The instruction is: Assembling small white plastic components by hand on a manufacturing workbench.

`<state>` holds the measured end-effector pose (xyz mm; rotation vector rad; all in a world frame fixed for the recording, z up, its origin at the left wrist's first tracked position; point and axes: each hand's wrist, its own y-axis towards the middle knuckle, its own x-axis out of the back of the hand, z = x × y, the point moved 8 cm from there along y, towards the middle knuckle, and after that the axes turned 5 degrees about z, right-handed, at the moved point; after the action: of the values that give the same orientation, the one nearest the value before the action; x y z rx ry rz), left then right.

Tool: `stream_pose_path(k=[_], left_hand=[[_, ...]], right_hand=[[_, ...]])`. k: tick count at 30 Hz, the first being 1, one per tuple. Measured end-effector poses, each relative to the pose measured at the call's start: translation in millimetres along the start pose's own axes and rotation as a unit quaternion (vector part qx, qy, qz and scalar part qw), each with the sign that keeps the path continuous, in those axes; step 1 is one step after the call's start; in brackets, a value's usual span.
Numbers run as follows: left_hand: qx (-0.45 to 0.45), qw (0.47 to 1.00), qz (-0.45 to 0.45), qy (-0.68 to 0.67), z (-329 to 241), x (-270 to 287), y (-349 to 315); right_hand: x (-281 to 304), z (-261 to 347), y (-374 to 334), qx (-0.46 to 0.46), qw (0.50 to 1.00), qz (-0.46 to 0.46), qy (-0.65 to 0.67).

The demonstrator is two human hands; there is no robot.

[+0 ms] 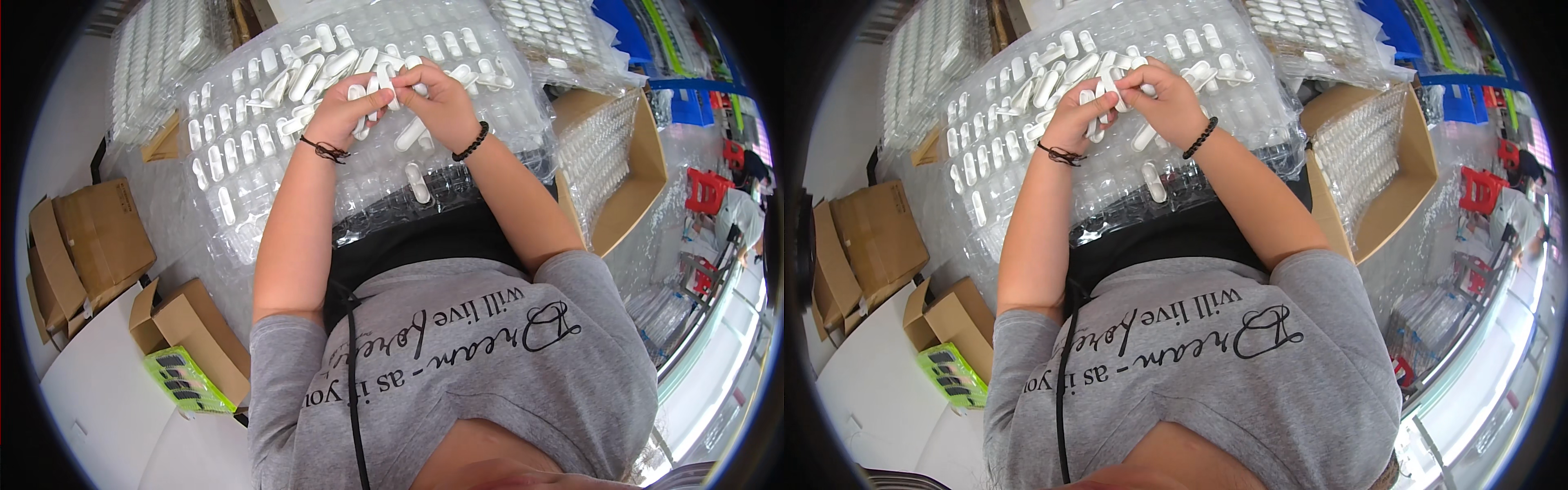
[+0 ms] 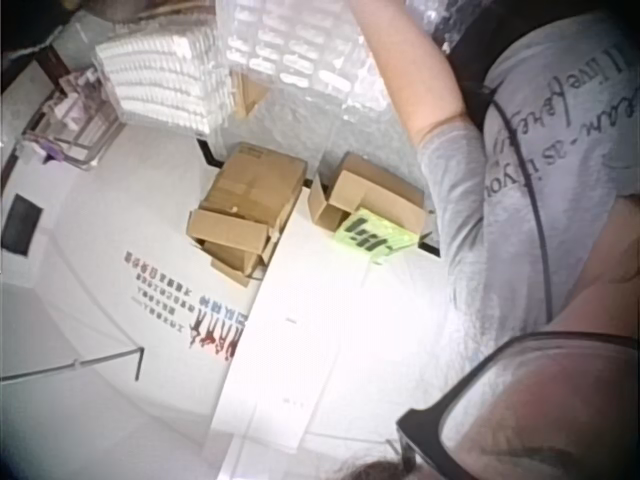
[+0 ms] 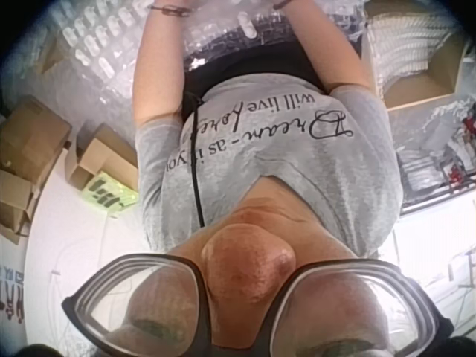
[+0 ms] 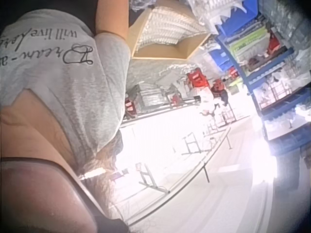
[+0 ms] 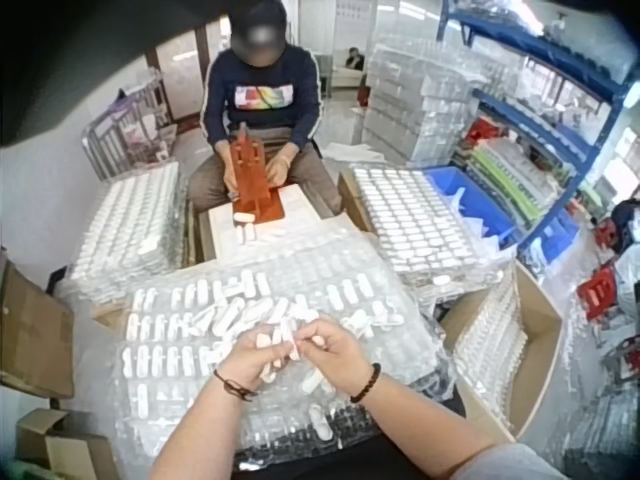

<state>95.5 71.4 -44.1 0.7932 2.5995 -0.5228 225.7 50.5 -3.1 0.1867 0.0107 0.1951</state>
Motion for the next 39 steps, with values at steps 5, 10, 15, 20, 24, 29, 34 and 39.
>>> stream_pose_path(k=[5,10,15,20,24,29,34,39], left_hand=[[0.004,1.0,0.007,0.019,-1.2,-6.4,-0.3],[0.005,0.999,-0.002,-0.04,-5.1,-7.8,-0.6],[-0.019,0.998,-0.018,-0.062,-7.3,-2.6,2.1],[-0.009,0.996,0.002,-0.09,-5.1,0.0,5.1],[-0.012,0.993,0.007,-0.118,-3.4,0.9,4.1],[-0.056,0.978,-0.024,-0.198,-8.7,8.3,3.7],[-0.083,0.964,-0.03,-0.251,-9.8,15.3,6.3],[-0.136,0.936,-0.026,-0.324,-15.4,23.5,3.4]], right_hand=[[2.7,8.6,0.2,0.01,0.993,-0.016,-0.119],[11.0,33.0,-0.9,-0.022,0.966,0.0,-0.258],[68.5,15.1,-3.0,-0.088,0.808,-0.092,-0.575],[77.8,-4.9,-5.7,-0.128,0.756,-0.051,-0.64],[71.9,-5.4,-5.0,-0.126,0.751,-0.025,-0.648],[53.4,5.2,-1.7,-0.062,0.766,-0.046,-0.638],[22.4,-12.8,-0.3,-0.116,0.766,0.046,-0.63],[29.8,-10.9,-1.0,-0.114,0.795,0.054,-0.594]])
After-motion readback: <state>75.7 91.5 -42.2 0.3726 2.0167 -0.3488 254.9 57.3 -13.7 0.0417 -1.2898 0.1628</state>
